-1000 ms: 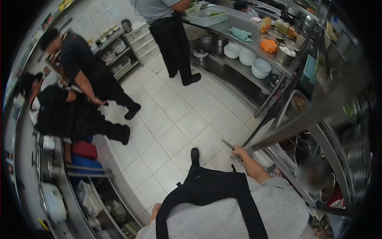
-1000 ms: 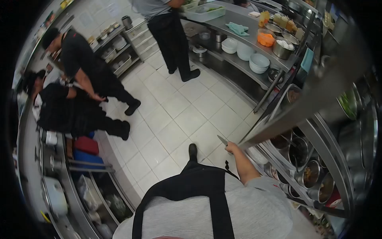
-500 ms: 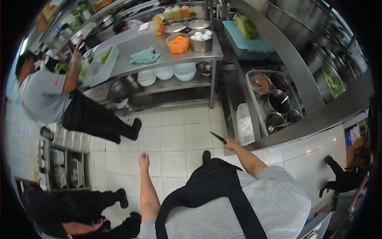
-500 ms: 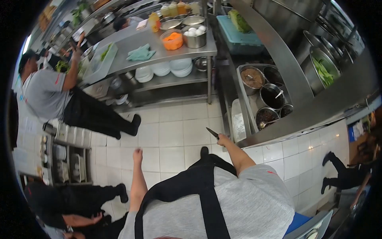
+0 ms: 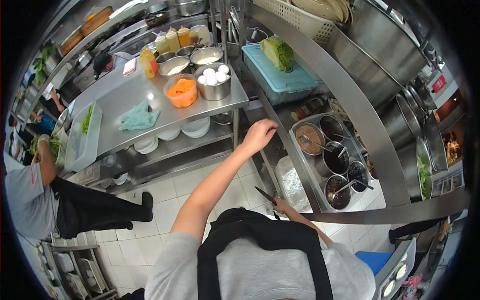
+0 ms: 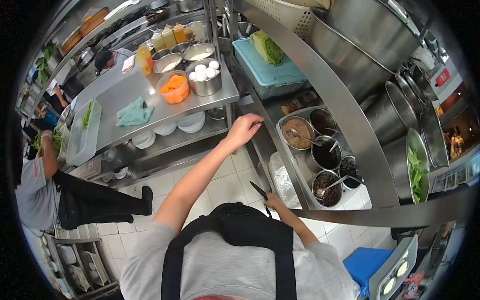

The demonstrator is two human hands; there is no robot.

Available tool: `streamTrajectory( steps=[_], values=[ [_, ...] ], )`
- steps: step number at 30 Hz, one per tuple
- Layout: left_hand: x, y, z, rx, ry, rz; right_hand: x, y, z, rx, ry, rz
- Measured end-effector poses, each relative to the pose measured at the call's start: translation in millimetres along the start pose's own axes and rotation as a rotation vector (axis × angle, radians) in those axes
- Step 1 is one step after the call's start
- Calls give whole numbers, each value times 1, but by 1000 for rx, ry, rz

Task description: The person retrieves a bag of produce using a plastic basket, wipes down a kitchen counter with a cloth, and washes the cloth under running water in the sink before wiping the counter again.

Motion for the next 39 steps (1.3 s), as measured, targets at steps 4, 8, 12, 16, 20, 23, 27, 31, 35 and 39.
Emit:
streamTrajectory(
  steps=[4, 8, 12, 16, 20, 23, 27, 31, 35, 39],
  values=[
    [-34, 95, 27, -33, 29, 162, -3, -20, -1, 8, 246, -103],
    [-107, 159, 56, 41, 265, 480, -24, -42, -3, -98, 336, -183],
    [-145, 179, 82, 209, 171, 470, -52, -65, 2, -233, 604, -284],
    [-143, 184, 68, 156, 147, 426, -84, -72, 23, -286, 747, -359],
    [-142, 176, 65, 122, 103, 274, -92, -76, 36, -370, 807, -266],
    [-101, 148, 46, 35, 207, 394, -104, -75, 30, -441, 695, -301],
    [-54, 106, 31, -106, 112, 289, -127, -82, 18, -512, 600, -374],
    [-6, 45, -4, -166, -83, 120, -150, -91, 7, -555, 543, -489],
    [-30, -30, 11, 212, -773, 143, -140, -126, 22, -672, 500, -337],
    [-54, -136, 45, 332, -1237, -145, -133, -168, 35, -591, 474, -566]
  ],
)
Point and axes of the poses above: each hand's wrist, its own y-axis towards the middle knuckle, its own x-axis out of the back of the hand, z = x × y, the point moved 8 cm from there along y, towards the middle knuckle, and after that the axes turned 11 degrees about z, right-handed, at the moved point
